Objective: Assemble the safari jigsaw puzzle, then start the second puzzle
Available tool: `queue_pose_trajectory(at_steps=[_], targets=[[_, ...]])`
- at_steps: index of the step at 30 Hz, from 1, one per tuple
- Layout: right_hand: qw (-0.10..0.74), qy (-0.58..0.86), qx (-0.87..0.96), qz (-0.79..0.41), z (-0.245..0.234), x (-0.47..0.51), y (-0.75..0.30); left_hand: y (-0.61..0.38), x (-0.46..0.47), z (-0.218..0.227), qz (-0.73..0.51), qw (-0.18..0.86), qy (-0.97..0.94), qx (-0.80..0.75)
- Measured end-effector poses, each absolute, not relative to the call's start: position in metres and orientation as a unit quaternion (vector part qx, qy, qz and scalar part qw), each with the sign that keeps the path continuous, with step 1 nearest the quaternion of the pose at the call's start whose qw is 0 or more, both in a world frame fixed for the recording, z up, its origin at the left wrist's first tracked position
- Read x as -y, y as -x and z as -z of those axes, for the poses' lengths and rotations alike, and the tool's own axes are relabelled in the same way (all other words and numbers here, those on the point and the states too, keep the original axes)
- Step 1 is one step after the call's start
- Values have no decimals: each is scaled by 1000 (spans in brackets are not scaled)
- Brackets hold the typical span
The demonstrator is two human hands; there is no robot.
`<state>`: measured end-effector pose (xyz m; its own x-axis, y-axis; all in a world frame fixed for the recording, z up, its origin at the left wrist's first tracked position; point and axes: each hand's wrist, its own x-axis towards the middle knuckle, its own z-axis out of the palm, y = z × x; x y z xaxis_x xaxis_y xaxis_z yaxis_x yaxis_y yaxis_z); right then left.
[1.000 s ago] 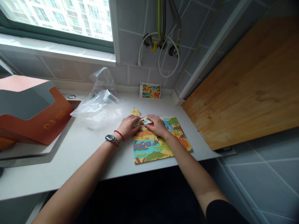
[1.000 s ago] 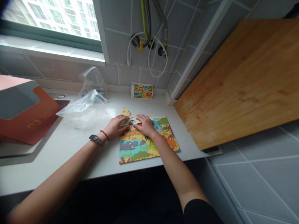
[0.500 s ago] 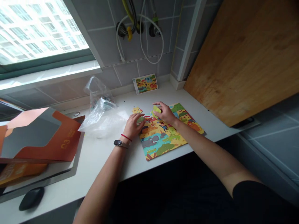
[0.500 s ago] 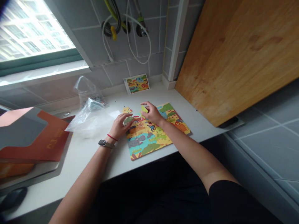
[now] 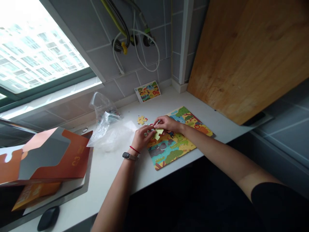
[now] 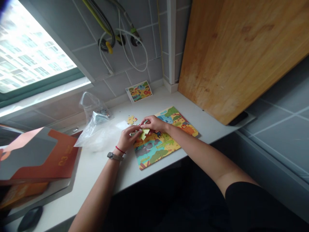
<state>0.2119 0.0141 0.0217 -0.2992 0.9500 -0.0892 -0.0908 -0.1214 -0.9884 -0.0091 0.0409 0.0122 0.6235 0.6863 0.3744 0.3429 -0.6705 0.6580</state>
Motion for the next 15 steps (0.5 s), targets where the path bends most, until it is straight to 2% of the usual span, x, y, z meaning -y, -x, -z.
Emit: queue_pose_trajectory(at_steps=[4, 10, 15], targets=[[440, 435, 492, -612, -19, -17, -212, 11, -43, -11, -324, 270, -852, -309], [459, 393, 439, -665, -19, -19, -217, 14, -42, -14, -328, 261, -852, -312], [493, 375, 473, -626, -13, -21, -215, 12, -45, -9, -286, 206, -878, -324]])
